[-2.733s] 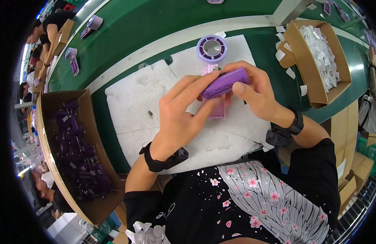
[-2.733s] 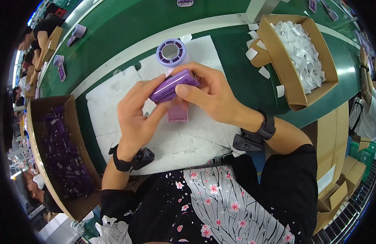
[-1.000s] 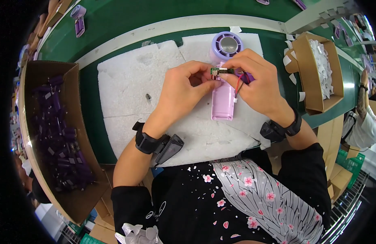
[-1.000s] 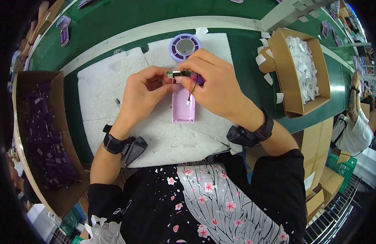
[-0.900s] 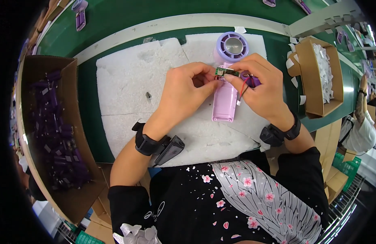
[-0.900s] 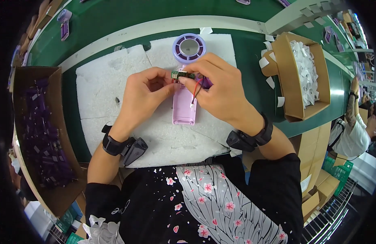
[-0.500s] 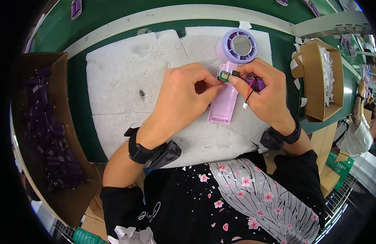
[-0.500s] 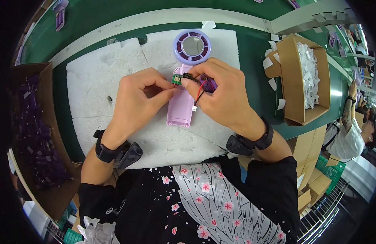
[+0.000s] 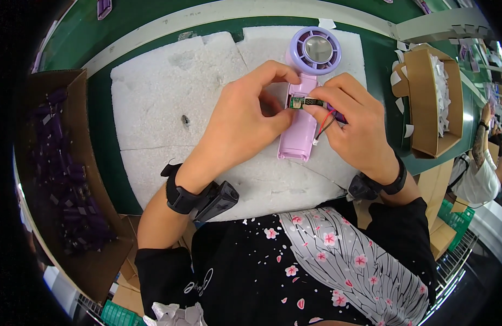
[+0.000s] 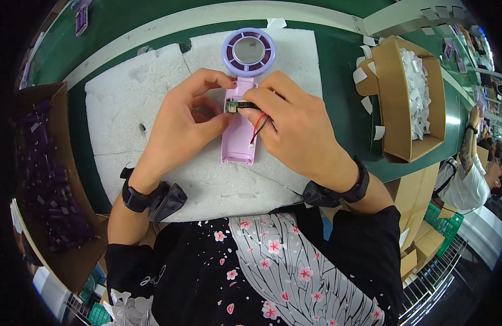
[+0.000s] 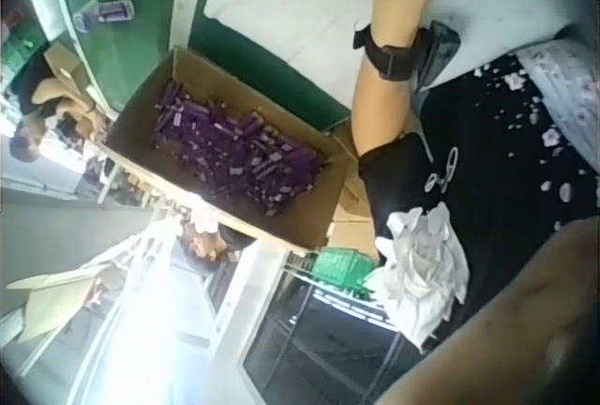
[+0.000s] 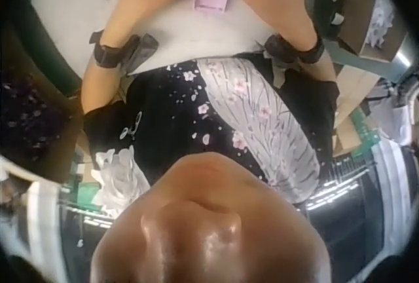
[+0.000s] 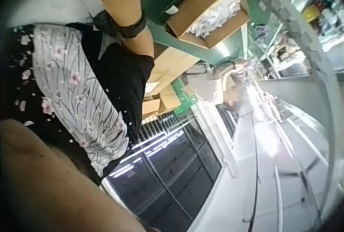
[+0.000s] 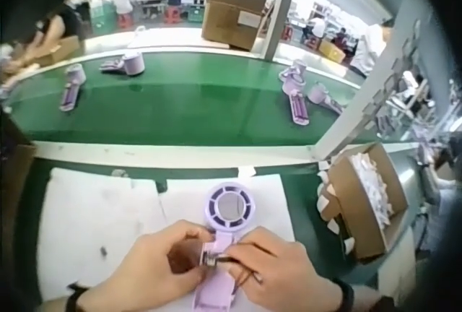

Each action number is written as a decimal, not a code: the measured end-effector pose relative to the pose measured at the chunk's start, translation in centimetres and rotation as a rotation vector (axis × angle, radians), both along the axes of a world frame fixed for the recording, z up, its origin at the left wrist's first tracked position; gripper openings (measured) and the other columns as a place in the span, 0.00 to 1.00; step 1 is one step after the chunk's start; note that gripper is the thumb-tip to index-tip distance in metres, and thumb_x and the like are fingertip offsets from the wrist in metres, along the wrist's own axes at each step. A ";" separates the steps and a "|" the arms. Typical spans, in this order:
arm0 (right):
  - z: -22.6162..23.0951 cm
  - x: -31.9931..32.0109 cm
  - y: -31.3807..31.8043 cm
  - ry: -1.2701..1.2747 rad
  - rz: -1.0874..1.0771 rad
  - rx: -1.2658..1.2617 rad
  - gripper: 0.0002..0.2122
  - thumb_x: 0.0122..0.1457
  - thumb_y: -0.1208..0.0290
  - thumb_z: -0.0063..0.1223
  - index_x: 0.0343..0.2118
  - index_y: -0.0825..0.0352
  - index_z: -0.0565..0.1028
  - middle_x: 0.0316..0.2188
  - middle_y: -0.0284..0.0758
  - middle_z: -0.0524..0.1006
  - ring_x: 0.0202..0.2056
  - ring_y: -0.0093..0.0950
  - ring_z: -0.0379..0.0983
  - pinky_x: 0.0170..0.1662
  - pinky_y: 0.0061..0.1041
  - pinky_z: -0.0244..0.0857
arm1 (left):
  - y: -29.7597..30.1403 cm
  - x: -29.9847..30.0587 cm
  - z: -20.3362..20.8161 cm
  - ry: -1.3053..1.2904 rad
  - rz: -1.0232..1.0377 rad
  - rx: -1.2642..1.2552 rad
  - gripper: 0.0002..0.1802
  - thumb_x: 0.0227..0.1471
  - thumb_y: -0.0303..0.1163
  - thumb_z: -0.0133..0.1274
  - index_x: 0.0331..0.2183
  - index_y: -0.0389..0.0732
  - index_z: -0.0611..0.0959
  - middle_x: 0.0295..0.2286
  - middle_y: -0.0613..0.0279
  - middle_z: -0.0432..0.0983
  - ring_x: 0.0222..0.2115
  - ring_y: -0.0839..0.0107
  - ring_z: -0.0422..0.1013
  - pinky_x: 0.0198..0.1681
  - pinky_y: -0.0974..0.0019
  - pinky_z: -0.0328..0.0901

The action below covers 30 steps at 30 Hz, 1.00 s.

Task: The person assembles a handheld fan by picking up a battery pack from a box, connecting its wires to a circuit board, and fitting them into the fan housing. After testing the connection, the assembled unit is placed onto a conveyor belt and the process is repeated.

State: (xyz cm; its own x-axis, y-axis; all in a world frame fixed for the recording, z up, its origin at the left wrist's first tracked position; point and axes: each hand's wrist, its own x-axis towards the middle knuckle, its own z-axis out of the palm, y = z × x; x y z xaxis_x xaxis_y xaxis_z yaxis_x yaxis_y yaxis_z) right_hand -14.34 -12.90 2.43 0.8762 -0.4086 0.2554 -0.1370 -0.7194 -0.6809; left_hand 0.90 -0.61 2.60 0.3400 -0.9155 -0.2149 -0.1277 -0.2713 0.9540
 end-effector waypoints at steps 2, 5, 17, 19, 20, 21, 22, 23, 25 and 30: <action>-0.1 0.2 0.3 -0.031 -0.029 -0.038 0.09 0.46 0.79 0.64 0.31 0.68 0.78 0.29 0.35 0.74 0.27 0.31 0.72 0.28 0.24 0.66 | -0.1 0.0 0.1 -0.009 -0.007 0.029 0.21 0.43 0.17 0.55 0.42 0.38 0.74 0.38 0.65 0.75 0.26 0.82 0.68 0.28 0.78 0.64; -0.6 0.4 0.5 -0.063 -0.059 -0.073 0.10 0.45 0.78 0.65 0.32 0.68 0.78 0.29 0.35 0.74 0.27 0.31 0.72 0.28 0.24 0.66 | -0.2 -0.1 0.1 -0.026 -0.018 0.085 0.20 0.43 0.16 0.54 0.41 0.38 0.75 0.41 0.65 0.74 0.26 0.82 0.68 0.28 0.78 0.64; -1.1 0.5 0.4 -0.163 -0.087 -0.145 0.11 0.43 0.78 0.67 0.32 0.67 0.80 0.26 0.33 0.74 0.24 0.27 0.72 0.25 0.22 0.65 | -0.3 -0.2 -0.1 -0.069 -0.002 0.072 0.20 0.43 0.16 0.54 0.42 0.39 0.75 0.40 0.64 0.74 0.25 0.82 0.68 0.27 0.77 0.64; -1.1 0.5 0.4 -0.166 -0.087 -0.155 0.10 0.43 0.78 0.67 0.32 0.67 0.80 0.26 0.33 0.74 0.24 0.27 0.72 0.24 0.22 0.64 | -0.2 -0.2 -0.3 -0.051 -0.012 0.052 0.20 0.44 0.17 0.55 0.42 0.39 0.74 0.40 0.64 0.75 0.25 0.81 0.68 0.28 0.76 0.65; -1.1 0.5 0.5 -0.166 -0.085 -0.155 0.10 0.43 0.78 0.67 0.32 0.67 0.80 0.26 0.33 0.74 0.24 0.27 0.72 0.24 0.22 0.64 | -0.2 -0.1 -0.4 -0.042 -0.018 0.042 0.20 0.44 0.17 0.55 0.42 0.39 0.74 0.39 0.64 0.75 0.25 0.81 0.68 0.28 0.76 0.65; -1.0 0.5 0.5 -0.152 -0.083 -0.151 0.10 0.43 0.78 0.67 0.32 0.67 0.80 0.26 0.33 0.74 0.23 0.27 0.72 0.24 0.22 0.64 | -0.2 -0.2 -0.5 -0.042 -0.016 0.040 0.20 0.44 0.17 0.55 0.42 0.39 0.74 0.39 0.64 0.75 0.25 0.81 0.68 0.28 0.76 0.65; -1.0 0.5 0.5 -0.139 -0.082 -0.147 0.10 0.43 0.78 0.67 0.32 0.67 0.80 0.26 0.33 0.74 0.23 0.27 0.71 0.24 0.22 0.64 | -0.2 -0.2 -0.6 -0.041 -0.005 -0.012 0.19 0.43 0.19 0.55 0.41 0.40 0.75 0.36 0.62 0.76 0.24 0.77 0.70 0.27 0.74 0.65; -0.9 0.4 0.5 -0.125 -0.082 -0.143 0.10 0.44 0.78 0.67 0.32 0.67 0.80 0.26 0.33 0.74 0.23 0.28 0.71 0.24 0.22 0.64 | -0.3 -0.3 -0.8 -0.040 0.004 -0.064 0.18 0.43 0.21 0.55 0.40 0.41 0.76 0.32 0.60 0.77 0.22 0.73 0.71 0.26 0.71 0.66; -0.8 0.4 0.3 -0.133 -0.074 -0.148 0.11 0.44 0.78 0.67 0.32 0.68 0.80 0.26 0.33 0.74 0.23 0.27 0.71 0.25 0.22 0.64 | -0.4 -0.2 -0.8 -0.039 0.014 -0.116 0.17 0.43 0.22 0.55 0.39 0.42 0.77 0.28 0.58 0.79 0.20 0.69 0.73 0.26 0.69 0.66; -0.4 0.6 -0.7 -0.058 -0.109 -0.020 0.12 0.44 0.75 0.68 0.32 0.69 0.77 0.25 0.33 0.74 0.24 0.23 0.70 0.27 0.20 0.63 | -0.8 0.8 -1.4 -0.115 -0.058 -0.157 0.14 0.45 0.21 0.53 0.37 0.42 0.83 0.32 0.56 0.79 0.22 0.67 0.74 0.27 0.69 0.68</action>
State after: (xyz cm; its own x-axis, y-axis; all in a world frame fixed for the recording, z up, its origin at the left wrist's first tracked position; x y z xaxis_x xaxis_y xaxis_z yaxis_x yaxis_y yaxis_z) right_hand -13.77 -13.59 2.07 0.8103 -0.4949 0.3139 -0.1756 -0.7161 -0.6756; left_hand 1.72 -1.37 1.20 0.2999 -0.9535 -0.0304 -0.2494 -0.1092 0.9622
